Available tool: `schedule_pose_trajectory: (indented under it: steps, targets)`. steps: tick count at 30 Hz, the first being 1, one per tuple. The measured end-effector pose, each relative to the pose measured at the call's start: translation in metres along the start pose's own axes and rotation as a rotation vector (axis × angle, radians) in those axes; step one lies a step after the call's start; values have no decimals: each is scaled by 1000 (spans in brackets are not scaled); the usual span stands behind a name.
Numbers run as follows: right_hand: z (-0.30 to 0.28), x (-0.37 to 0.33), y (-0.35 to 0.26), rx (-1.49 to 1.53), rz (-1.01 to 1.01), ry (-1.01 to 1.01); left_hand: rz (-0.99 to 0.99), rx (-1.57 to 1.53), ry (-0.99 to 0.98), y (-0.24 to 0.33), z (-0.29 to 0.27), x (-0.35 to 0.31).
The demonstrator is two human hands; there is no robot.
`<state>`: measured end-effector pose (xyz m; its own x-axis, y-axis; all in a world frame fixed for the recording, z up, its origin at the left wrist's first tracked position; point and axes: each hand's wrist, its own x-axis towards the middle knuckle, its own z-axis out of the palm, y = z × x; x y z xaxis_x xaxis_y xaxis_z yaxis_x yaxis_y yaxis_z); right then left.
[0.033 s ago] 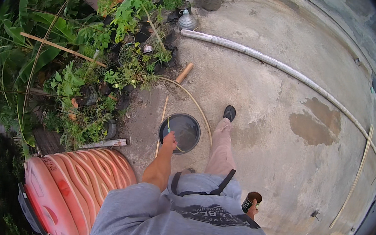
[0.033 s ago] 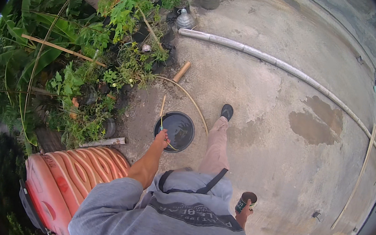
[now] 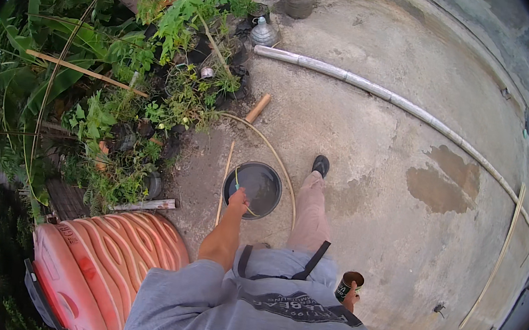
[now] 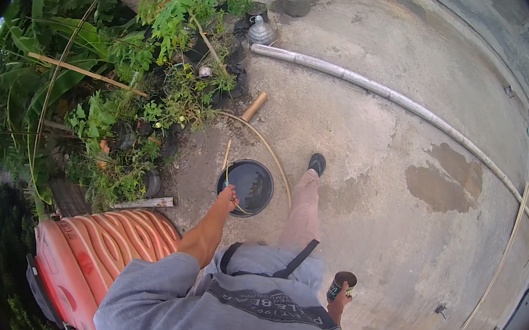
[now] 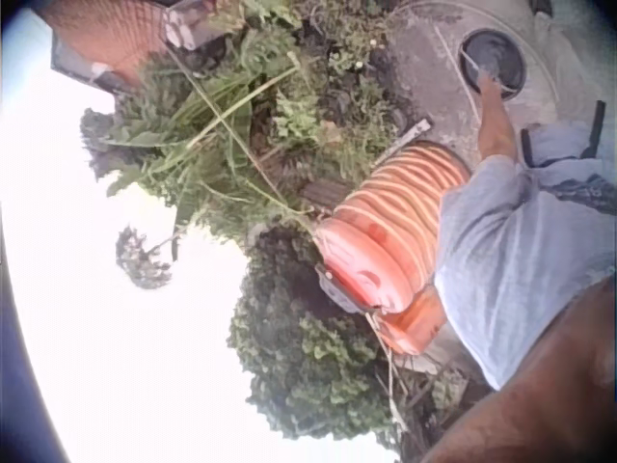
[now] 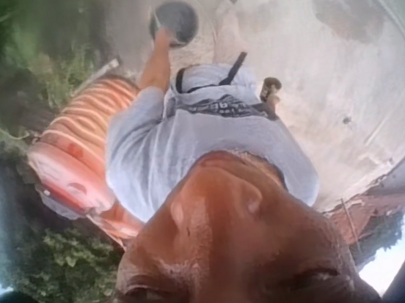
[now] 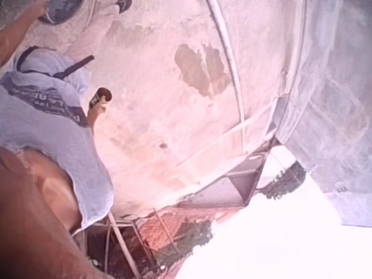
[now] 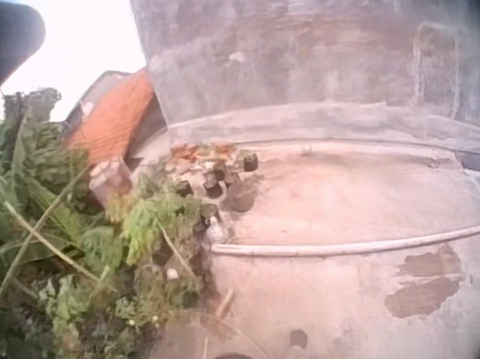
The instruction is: The person scoops water from a large plastic tank using a small tin can and waters several potted plants in a garden area. The person repeatedly refills the can and pours water onto the soil of different plants.
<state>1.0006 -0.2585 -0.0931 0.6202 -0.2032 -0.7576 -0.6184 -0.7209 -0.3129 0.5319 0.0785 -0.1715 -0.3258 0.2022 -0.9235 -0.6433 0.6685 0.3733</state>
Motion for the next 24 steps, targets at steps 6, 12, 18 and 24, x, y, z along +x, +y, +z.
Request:
schedule_pose_trajectory:
  steps: [6,12,18,24]
  targets:
    - [168,-10,-241,-144,-296,-108,-54,-73,0,21,148,60]
    - [305,-46,-421,-173,-579,-301,-76,-12,-95,80,351,103]
    - [404,-55,-428,-132,-471,-429,-11,63,-182,105,468,163]
    - [497,-58,-397,-177,-381,-421,55,168,-244,134,525,207]
